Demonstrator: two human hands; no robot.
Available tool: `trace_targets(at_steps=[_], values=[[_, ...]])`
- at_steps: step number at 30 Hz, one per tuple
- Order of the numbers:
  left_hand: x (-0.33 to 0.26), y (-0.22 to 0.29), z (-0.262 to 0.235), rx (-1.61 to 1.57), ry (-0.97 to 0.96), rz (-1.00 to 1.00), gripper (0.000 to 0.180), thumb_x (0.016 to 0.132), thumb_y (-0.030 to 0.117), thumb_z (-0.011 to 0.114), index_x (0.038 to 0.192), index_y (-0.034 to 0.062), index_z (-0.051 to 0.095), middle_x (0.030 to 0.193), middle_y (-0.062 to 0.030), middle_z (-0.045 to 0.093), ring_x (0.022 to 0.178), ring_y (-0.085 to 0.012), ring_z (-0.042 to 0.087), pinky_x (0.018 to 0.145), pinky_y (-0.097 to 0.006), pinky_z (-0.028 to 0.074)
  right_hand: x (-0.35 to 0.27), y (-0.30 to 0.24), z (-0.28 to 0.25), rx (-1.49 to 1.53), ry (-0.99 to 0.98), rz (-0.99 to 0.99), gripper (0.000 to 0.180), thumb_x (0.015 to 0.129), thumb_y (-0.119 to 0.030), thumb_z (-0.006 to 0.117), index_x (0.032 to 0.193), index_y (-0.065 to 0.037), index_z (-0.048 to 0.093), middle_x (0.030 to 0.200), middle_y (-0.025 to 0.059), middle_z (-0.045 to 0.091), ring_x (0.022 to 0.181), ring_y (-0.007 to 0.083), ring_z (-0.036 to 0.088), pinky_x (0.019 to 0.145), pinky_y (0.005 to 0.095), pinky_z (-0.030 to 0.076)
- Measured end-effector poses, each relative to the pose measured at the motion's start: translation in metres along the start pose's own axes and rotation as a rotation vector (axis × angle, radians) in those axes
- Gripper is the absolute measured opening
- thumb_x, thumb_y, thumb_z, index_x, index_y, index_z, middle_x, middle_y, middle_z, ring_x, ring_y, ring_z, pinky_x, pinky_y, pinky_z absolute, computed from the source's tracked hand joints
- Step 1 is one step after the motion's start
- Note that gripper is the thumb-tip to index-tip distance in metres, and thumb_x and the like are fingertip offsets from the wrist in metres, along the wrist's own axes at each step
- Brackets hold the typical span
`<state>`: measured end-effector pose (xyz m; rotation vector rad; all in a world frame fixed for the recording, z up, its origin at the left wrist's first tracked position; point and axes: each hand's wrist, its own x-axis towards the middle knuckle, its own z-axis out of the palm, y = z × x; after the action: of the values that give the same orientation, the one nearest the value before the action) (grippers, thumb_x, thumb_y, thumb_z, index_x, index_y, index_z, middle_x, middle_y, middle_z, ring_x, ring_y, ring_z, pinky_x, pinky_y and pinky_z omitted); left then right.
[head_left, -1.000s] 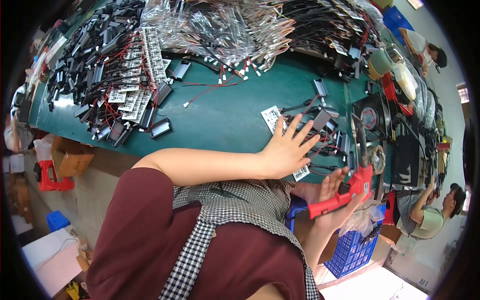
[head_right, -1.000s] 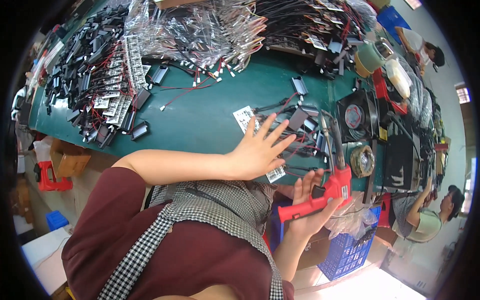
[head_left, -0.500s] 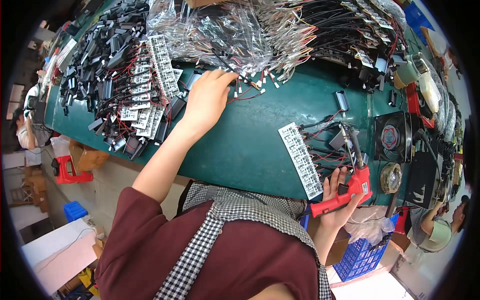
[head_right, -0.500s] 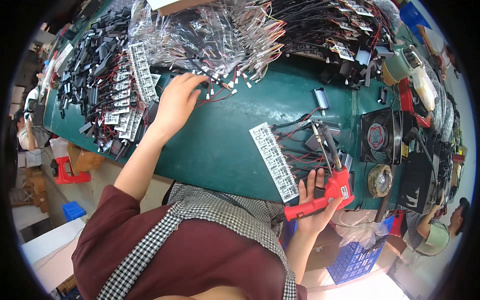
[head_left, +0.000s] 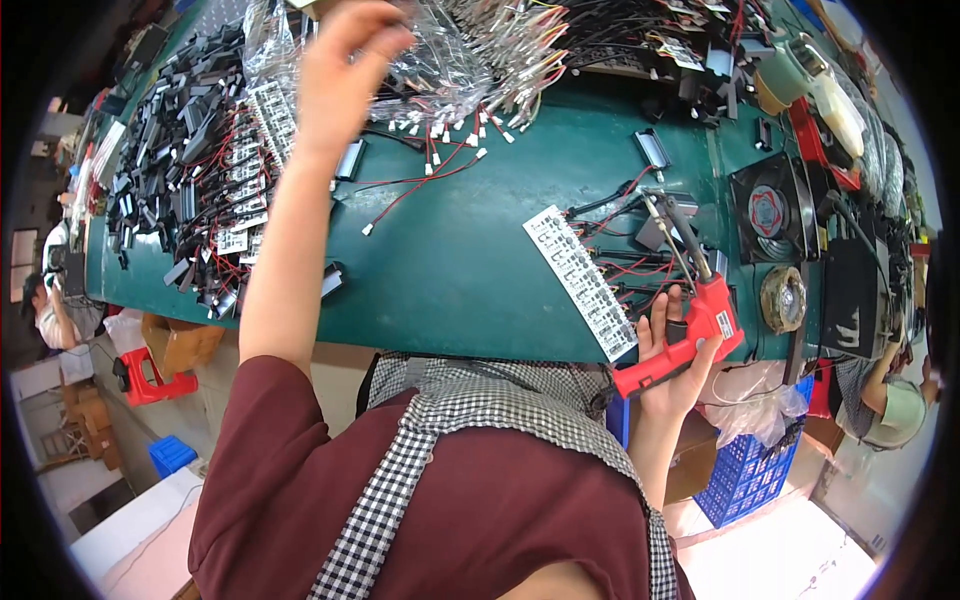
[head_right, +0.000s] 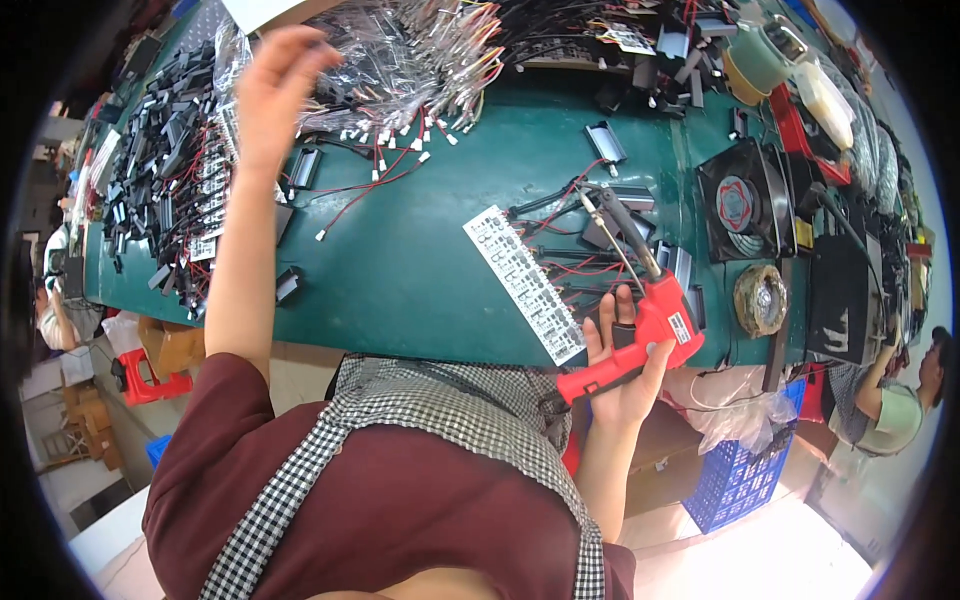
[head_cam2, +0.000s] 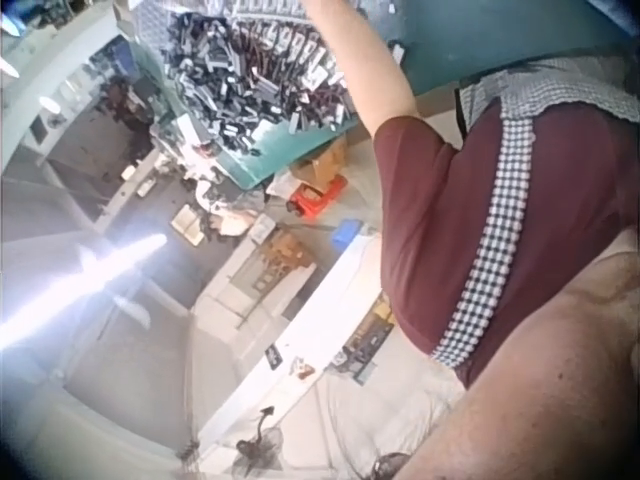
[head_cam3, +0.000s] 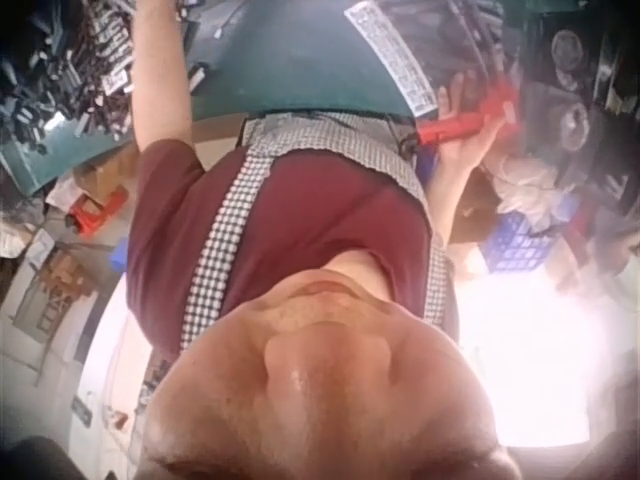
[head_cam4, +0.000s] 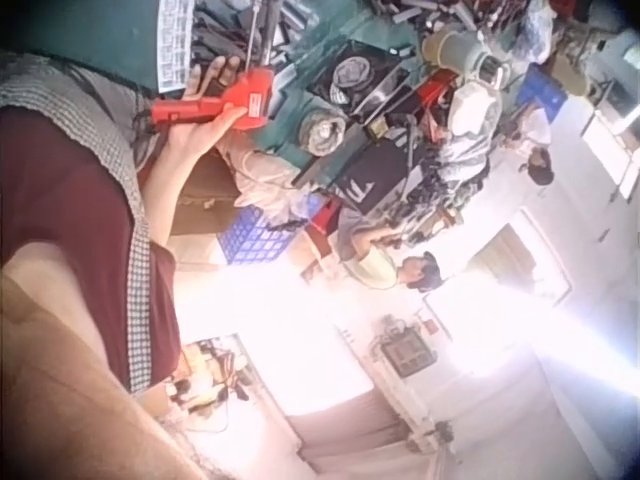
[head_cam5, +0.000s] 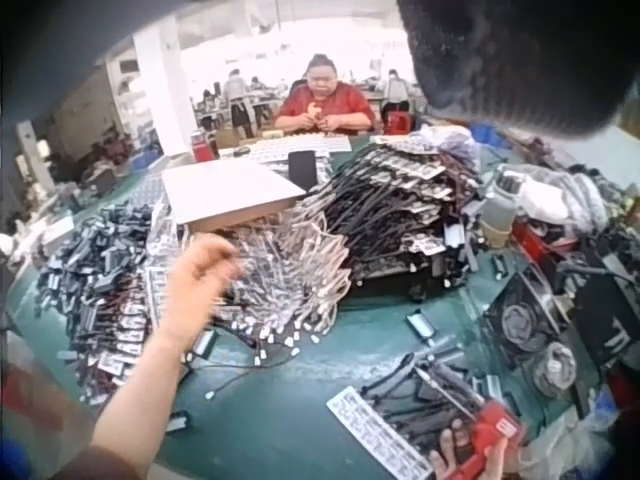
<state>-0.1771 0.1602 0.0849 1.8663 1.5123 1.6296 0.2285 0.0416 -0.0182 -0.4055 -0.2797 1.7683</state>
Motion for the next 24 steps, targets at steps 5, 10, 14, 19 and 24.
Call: trace_targets(at_steps=[5,10,14,19,24], values=[[0.035,0.059,-0.043,-0.439,0.127,0.186,0.019,0.092,0.009,0.055,0.11,0.003,0.055,0.08,-0.0036,0.06,0.066,-0.0087,0.052,0.061,-0.02,0.041,-0.002,-0.001,0.002,0.0,-0.013,0.031,0.06,0.094,-0.047,0.045,0.137,-0.008,0.035,0.138,0.0148,0.04,0.128,0.0312,0.039,0.099,0.0474,0.042],[-0.038,0.105,0.034,-0.364,-0.482,-0.308,0.028,0.083,0.011,0.062,0.11,0.0052,0.063,0.073,0.0016,0.06,0.062,-0.002,0.051,0.053,-0.016,0.035,-0.015,-0.004,0.012,-0.056,-0.054,-0.024,0.061,0.094,-0.042,0.05,0.14,-0.01,0.027,0.134,0.0115,0.042,0.09,0.0207,0.054,0.077,0.0328,0.051],[-0.096,0.112,0.063,-0.671,-0.814,-0.857,0.018,0.084,0.006,0.063,0.099,0.0026,0.055,0.068,0.0003,0.059,0.048,-0.0001,0.04,0.043,-0.015,0.029,-0.027,0.009,0.058,-0.252,-0.021,-0.138,0.063,0.079,-0.024,0.07,0.128,-0.004,0.035,0.122,0.0106,0.047,0.068,0.0156,0.05,0.054,0.0274,0.044],[-0.118,0.105,0.072,-0.832,-0.827,-0.882,0.011,0.088,0.01,0.059,0.096,0.0045,0.054,0.074,-0.0025,0.059,0.054,-0.0008,0.043,0.044,-0.016,0.027,-0.025,0.009,0.144,-0.994,0.101,-0.438,0.049,0.075,-0.001,0.069,0.117,-0.002,0.045,0.085,0.0062,0.055,0.07,0.0116,0.052,0.057,0.0253,0.043],[-0.113,0.1,0.065,-0.967,-0.777,-0.98,0.012,0.092,0.016,0.054,0.093,0.005,0.052,0.074,-0.0065,0.06,0.052,-0.0027,0.04,0.043,-0.018,0.026,0.005,0.015,0.152,-1.076,-0.022,-0.264,0.051,0.069,0.013,0.062,0.115,0.002,0.045,0.093,0.0093,0.051,0.072,0.0135,0.05,0.059,0.0231,0.043]])
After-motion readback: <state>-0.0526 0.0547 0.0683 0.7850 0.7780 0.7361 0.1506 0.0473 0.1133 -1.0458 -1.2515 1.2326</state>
